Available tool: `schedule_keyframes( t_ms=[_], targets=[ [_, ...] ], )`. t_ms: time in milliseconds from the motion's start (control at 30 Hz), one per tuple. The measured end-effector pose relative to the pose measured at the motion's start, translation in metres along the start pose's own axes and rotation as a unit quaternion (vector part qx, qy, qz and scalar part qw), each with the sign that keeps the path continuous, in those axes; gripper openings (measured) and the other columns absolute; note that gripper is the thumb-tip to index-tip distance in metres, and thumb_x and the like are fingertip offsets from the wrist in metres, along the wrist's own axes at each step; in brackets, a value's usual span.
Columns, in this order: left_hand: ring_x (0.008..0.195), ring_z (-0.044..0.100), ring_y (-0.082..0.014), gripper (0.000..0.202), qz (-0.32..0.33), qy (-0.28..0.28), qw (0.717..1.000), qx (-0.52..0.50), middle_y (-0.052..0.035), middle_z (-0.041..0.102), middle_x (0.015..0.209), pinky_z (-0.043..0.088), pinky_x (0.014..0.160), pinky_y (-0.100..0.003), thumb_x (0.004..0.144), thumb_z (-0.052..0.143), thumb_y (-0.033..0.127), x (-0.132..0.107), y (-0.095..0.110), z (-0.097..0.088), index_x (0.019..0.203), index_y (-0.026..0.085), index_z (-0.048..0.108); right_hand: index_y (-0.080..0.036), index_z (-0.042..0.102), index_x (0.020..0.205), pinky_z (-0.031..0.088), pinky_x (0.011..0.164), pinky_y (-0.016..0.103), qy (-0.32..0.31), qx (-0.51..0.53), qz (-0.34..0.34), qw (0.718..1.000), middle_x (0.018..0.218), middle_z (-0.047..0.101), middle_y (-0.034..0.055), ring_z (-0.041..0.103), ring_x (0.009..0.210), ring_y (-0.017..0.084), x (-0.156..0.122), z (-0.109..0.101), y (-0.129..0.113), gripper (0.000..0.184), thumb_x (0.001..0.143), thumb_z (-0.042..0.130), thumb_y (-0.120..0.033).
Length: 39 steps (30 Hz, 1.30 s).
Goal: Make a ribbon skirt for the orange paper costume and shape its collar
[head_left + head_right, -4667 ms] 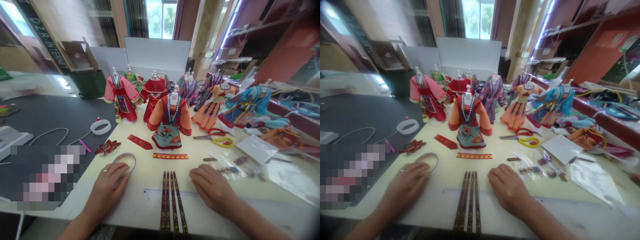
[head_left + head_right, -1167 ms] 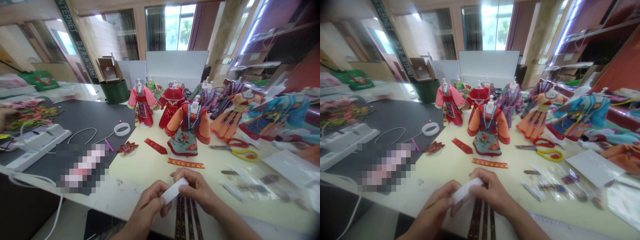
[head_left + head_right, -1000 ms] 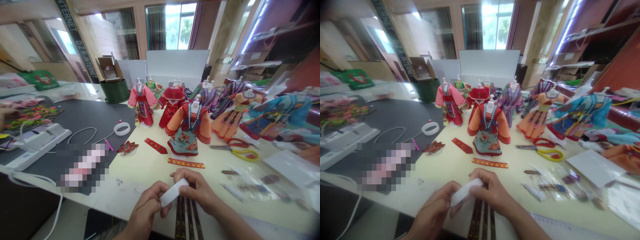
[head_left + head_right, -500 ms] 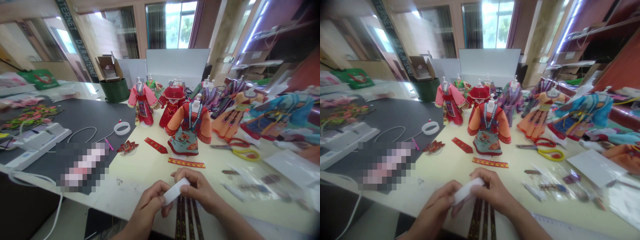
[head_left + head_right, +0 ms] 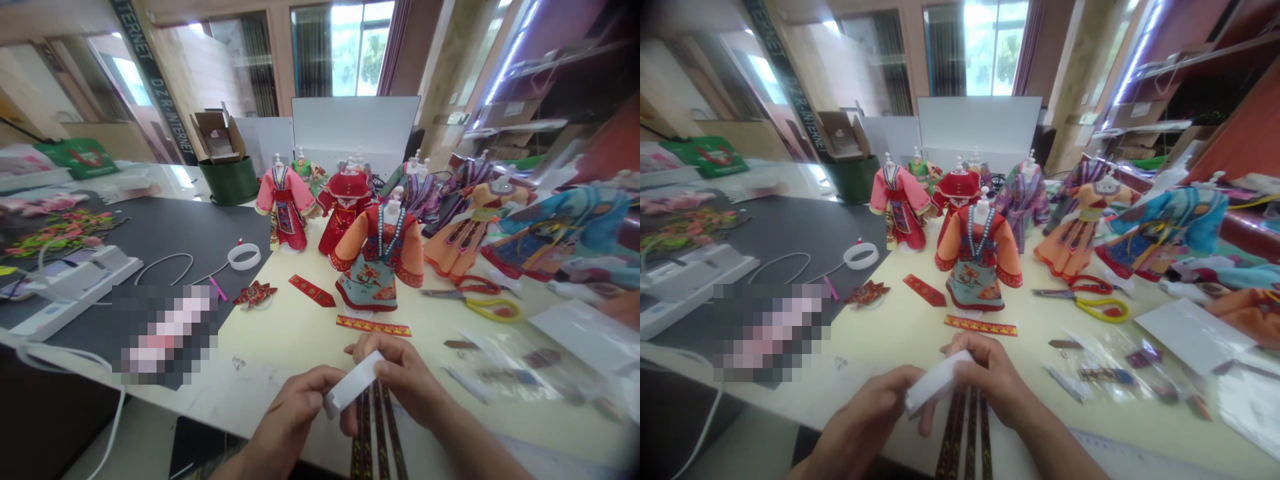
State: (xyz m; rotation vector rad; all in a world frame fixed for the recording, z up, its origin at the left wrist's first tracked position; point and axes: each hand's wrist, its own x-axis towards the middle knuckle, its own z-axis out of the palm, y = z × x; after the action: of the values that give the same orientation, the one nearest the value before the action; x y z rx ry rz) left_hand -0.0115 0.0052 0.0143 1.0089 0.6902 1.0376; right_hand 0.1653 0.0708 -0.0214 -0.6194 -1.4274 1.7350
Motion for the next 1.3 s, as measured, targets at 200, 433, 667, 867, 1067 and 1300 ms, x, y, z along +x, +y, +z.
schedule_keyframes(
  t_ms=[200, 433, 667, 867, 1067, 1300],
  targets=[
    [0.062, 0.052, -0.0139, 0.025, -0.03, 0.016, 0.993, 0.114, -0.0027, 0.06, 0.067, 0.04, 0.063, -0.025, 0.085, 0.052, 0.035, -0.001, -0.006, -0.002, 0.094, 0.014, 0.062, -0.021, 0.057, 0.098, 0.04, 0.088, 0.038, 0.076, -0.071, -0.058, 0.993, 0.096, 0.057, 0.006, 0.053, 0.093, 0.022, 0.0, 0.0, -0.001, 0.025, 0.082, 0.056, -0.04],
    [0.058, 0.053, -0.0131, 0.025, 0.035, 0.102, 0.937, 0.332, -0.0018, 0.063, 0.07, 0.042, 0.059, -0.022, 0.089, 0.048, 0.03, -0.002, -0.015, -0.003, 0.107, 0.019, 0.06, -0.021, 0.055, 0.101, 0.041, 0.084, 0.04, 0.061, -0.353, -0.253, 0.899, 0.094, 0.054, 0.0066, 0.051, 0.092, 0.022, -0.008, 0.014, -0.013, 0.022, 0.081, 0.052, -0.014],
    [0.079, 0.064, -0.0201, 0.022, 0.11, 0.132, 0.883, 0.437, -0.0062, 0.069, 0.086, 0.044, 0.071, -0.024, 0.086, 0.053, 0.022, -0.002, -0.027, -0.009, 0.107, 0.021, 0.061, -0.02, 0.054, 0.091, 0.042, 0.076, 0.04, 0.055, -0.432, -0.286, 0.854, 0.081, 0.054, 0.0041, 0.05, 0.078, 0.02, -0.007, 0.022, -0.006, 0.019, 0.075, 0.055, -0.008],
    [0.087, 0.065, -0.0223, 0.031, 0.11, 0.12, 0.844, 0.511, -0.0104, 0.07, 0.096, 0.044, 0.077, -0.027, 0.088, 0.05, 0.022, -0.002, -0.031, -0.01, 0.117, 0.018, 0.056, -0.019, 0.054, 0.084, 0.042, 0.078, 0.042, 0.049, -0.465, -0.296, 0.833, 0.077, 0.054, 0.0036, 0.049, 0.075, 0.019, -0.006, 0.019, -0.004, 0.014, 0.076, 0.055, -0.008],
    [0.082, 0.067, -0.0234, 0.028, 0.121, 0.126, 0.829, 0.531, -0.0113, 0.071, 0.091, 0.048, 0.073, -0.027, 0.087, 0.052, 0.025, -0.001, -0.031, -0.011, 0.113, 0.017, 0.06, -0.02, 0.053, 0.078, 0.042, 0.078, 0.041, 0.051, -0.467, -0.294, 0.832, 0.074, 0.052, 0.0024, 0.048, 0.072, 0.018, -0.005, 0.02, -0.004, 0.011, 0.076, 0.053, -0.009],
    [0.08, 0.069, -0.0173, 0.038, 0.177, 0.154, 0.8, 0.552, -0.0072, 0.071, 0.094, 0.053, 0.072, -0.024, 0.089, 0.047, 0.025, 0.003, -0.038, -0.018, 0.126, 0.02, 0.043, -0.02, 0.047, 0.073, 0.041, 0.074, 0.038, 0.079, -0.433, -0.296, 0.848, 0.07, 0.049, 0.0004, 0.046, 0.069, 0.016, -0.004, 0.021, -0.002, 0.014, 0.077, 0.05, -0.007]
  ],
)
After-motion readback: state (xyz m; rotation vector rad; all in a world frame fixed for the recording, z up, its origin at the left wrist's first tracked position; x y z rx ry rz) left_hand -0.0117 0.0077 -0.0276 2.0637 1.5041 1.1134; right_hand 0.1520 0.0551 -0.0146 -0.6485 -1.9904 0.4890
